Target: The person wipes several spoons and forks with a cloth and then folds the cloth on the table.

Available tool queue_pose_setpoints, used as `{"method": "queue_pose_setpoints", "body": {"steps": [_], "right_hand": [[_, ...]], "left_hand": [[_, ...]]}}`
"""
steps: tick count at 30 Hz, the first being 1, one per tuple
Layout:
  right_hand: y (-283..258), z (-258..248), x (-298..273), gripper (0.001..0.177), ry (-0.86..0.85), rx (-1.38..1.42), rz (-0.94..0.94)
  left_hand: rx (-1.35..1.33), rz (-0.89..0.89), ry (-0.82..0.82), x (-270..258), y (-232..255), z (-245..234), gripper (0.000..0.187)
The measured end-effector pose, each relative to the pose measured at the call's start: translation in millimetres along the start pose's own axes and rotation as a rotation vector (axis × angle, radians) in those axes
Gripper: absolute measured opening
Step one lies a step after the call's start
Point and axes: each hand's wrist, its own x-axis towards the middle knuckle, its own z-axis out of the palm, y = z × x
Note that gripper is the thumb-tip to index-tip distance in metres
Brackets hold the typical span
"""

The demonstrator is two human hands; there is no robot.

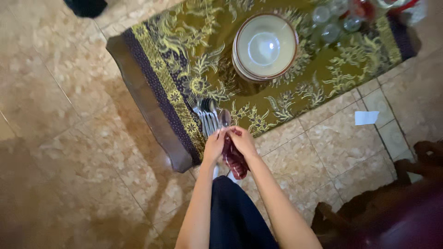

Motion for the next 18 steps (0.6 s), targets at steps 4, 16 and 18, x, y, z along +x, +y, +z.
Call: {"method": "queue_pose_setpoints", "body": {"steps": [4, 16, 18], "right_hand": [[3.7, 2.0, -14.0, 0.028, 0.018, -0.184, 0.050], [-173.0, 103.8, -53.6, 0.063, -0.186, -0.493, 0.169], [-194.1, 123.3, -65.1, 0.065, -0.177, -0.472, 0.224]], "left_hand": [[0.126, 0.064, -0.077, -2.4, -6.7, -19.7, 0.036], [-0.409, -0.234, -0.116, -66.6, 64.5, -182.2, 0.018], [-0.365, -0.247, -0.168, -74.4, 80.4, -212.8, 0.022]]}}
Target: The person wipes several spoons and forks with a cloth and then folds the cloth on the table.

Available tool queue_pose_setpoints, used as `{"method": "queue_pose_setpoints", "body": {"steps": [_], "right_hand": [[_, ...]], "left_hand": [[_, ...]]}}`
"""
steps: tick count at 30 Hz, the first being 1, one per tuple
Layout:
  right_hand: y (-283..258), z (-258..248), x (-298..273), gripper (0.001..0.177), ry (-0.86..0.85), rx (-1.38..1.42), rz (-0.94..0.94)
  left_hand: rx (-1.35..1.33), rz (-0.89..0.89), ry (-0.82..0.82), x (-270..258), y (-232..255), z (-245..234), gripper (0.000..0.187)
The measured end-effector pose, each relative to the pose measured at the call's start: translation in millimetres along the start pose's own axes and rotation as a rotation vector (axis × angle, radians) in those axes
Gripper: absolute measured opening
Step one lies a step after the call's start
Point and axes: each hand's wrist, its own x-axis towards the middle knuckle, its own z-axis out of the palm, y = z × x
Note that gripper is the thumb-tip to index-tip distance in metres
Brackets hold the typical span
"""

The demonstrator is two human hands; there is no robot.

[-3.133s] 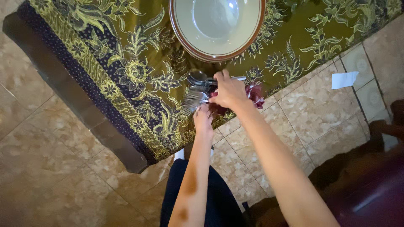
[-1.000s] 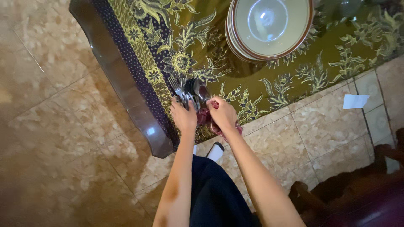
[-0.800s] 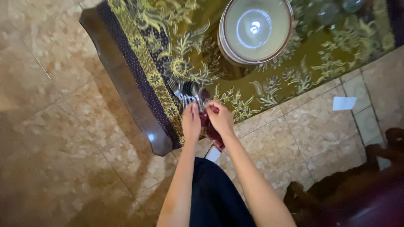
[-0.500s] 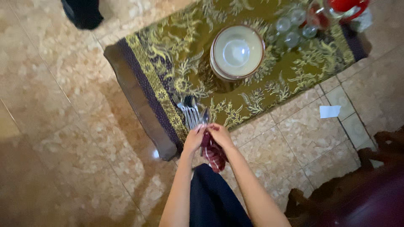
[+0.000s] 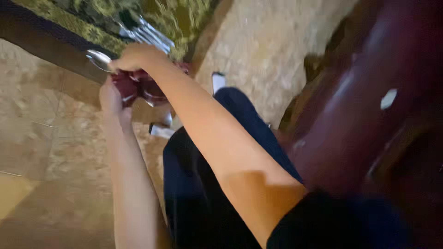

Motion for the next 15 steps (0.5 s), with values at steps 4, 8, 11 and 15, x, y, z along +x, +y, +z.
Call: {"method": "queue_pose_setpoints", "body": {"steps": [4, 8, 11, 15], "right_hand": [[-36.8, 36.3, -5.2, 0.066, 0.012, 0.023, 0.017], [-69.7, 69.7, -12.4, 0.068, -0.080, 0.182, 0.001], [-89.1, 86.6, -11.7, 0.086, 0.058, 0.064, 0.049], [-107.8, 102.8, -50.9, 0.098, -0.083, 0.127, -0.214]], "left_hand": [[-0.065, -0.064, -0.060, -21.0, 33.4, -37.5, 0.029], [0.000, -0.040, -0.077, -36.8, 26.4, -105.8, 0.027], [0.021, 0.022, -0.108, -15.1, 62.6, -124.7, 0.025], [0.007, 0.048, -0.157, -32.2, 68.4, -159.6, 0.031]]}}
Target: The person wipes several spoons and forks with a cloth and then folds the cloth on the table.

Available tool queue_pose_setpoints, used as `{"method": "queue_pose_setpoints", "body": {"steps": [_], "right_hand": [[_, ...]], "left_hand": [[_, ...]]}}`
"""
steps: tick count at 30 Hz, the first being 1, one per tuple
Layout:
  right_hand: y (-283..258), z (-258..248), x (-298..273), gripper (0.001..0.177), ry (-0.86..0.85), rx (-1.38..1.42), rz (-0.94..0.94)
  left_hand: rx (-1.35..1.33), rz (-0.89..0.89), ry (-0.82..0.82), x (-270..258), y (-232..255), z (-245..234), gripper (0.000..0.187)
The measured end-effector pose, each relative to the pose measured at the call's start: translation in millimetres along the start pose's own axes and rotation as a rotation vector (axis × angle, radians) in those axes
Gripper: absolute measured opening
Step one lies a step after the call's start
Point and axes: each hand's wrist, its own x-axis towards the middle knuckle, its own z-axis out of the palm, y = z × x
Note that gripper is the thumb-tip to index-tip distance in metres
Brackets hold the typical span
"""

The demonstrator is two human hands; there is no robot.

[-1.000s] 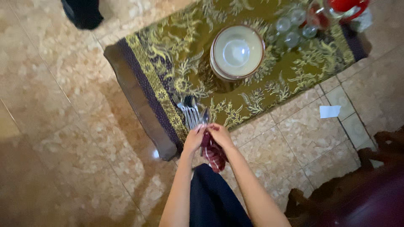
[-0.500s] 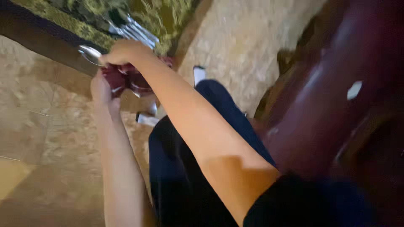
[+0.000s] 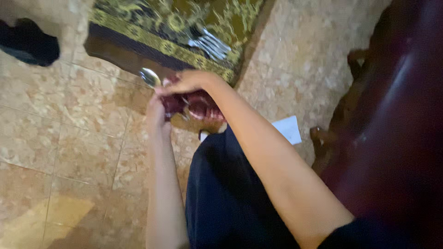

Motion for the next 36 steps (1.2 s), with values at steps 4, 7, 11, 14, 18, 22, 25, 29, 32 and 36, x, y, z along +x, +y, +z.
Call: {"method": "queue_pose_setpoints", "body": {"steps": [4, 7, 11, 14, 18, 22, 25, 29, 32, 36], "right_hand": [[-26.1, 16.3, -33.0, 0.062, -0.061, 0.327, -0.081], [-19.0, 30.7, -36.4, 0.042, 0.158, 0.411, -0.120], [-7.4, 29.1, -41.5, 0.028, 0.382, 0.615, -0.130], [-14.6, 25.0, -50.3, 0.030, 0.618, 0.721, -0.139], [-43.0, 20.4, -58.3, 0.027, 0.907, 0.610, -0.076], [-85.6, 15.6, -77.0, 0.042, 1.024, 0.232, -0.170], [-120.9, 23.2, -93.2, 0.036, 1.090, 0.052, -0.211], [-131.1, 15.0, -105.7, 0.033, 1.063, -0.117, -0.201], [-115.0, -3.8, -105.8, 0.033, 1.099, -0.281, -0.298], [-96.7, -48.0, -98.8, 0.021, 1.163, -0.340, -0.293]], "left_hand": [[0.117, 0.058, 0.104, -1.6, 15.6, -10.7, 0.015], [0.152, 0.033, 0.180, -19.1, 28.9, -6.8, 0.021], [0.239, -0.015, 0.160, -21.0, 48.0, -5.5, 0.023], [0.677, 0.076, 0.131, -10.3, 51.7, -3.7, 0.030], [0.980, 0.262, 0.168, -6.7, 59.5, 9.3, 0.031], [1.018, 0.432, 0.166, -36.6, 79.1, 37.6, 0.031], [1.004, 0.366, 0.213, -58.2, 91.1, 67.6, 0.031], [1.047, 0.356, 0.265, -67.8, 93.7, 91.6, 0.030], [1.077, 0.455, 0.280, -73.3, 86.3, 105.3, 0.033], [1.078, 0.390, 0.325, -65.6, 85.4, 139.0, 0.032]]}}
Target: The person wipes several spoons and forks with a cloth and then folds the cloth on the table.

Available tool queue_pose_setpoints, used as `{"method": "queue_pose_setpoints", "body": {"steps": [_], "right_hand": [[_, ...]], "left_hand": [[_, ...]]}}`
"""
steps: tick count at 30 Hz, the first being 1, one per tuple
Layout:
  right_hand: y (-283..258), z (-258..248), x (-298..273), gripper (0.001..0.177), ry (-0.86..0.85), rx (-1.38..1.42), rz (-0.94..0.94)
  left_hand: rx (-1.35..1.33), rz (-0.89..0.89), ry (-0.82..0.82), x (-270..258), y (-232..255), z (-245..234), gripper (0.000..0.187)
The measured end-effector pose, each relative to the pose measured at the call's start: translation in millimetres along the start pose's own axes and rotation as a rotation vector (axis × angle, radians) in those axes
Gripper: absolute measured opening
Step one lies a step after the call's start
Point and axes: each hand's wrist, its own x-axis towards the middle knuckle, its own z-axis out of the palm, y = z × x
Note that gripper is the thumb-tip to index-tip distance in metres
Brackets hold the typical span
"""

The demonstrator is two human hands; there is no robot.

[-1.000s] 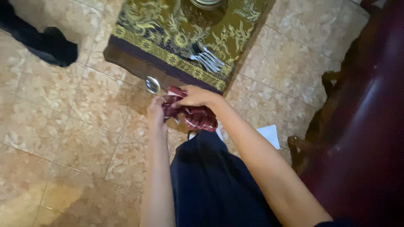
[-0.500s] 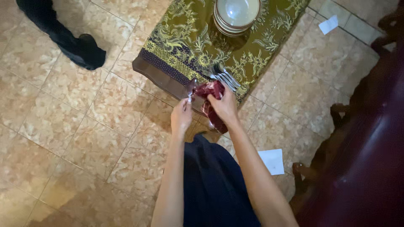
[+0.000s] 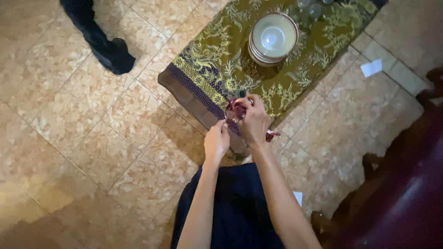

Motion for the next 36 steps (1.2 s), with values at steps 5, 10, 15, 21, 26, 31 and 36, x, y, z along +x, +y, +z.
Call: {"method": "queue_pose_setpoints", "body": {"steps": [5, 10, 15, 21, 26, 31, 36], "right_hand": [[36.3, -38.7, 40.6, 0.028, -0.003, 0.002, 0.057], [61.3, -71.5, 65.7, 0.023, -0.103, 0.105, 0.046], [79.9, -82.2, 82.5, 0.023, -0.125, 0.128, -0.141], [105.9, -68.2, 115.2, 0.022, -0.075, 0.135, -0.148], [101.6, -85.5, 134.2, 0.020, -0.118, 0.191, -0.072], [88.0, -104.9, 141.8, 0.016, -0.242, 0.253, -0.256], [82.5, -94.3, 140.8, 0.014, -0.341, 0.149, -0.252]], "left_hand": [[-0.074, -0.040, -0.021, 12.0, 47.8, 26.4, 0.032], [-0.093, -0.014, 0.026, 30.1, 98.1, 46.5, 0.028], [0.077, -0.065, 0.052, 24.5, 131.8, 63.2, 0.026], [0.071, -0.105, 0.096, 18.5, 153.8, 78.8, 0.021], [-0.077, -0.185, 0.153, 26.4, 155.3, 82.7, 0.023], [-0.103, -0.159, 0.235, 39.3, 150.4, 80.0, 0.022], [-0.094, -0.211, 0.226, 40.8, 158.8, 78.2, 0.025]]}}
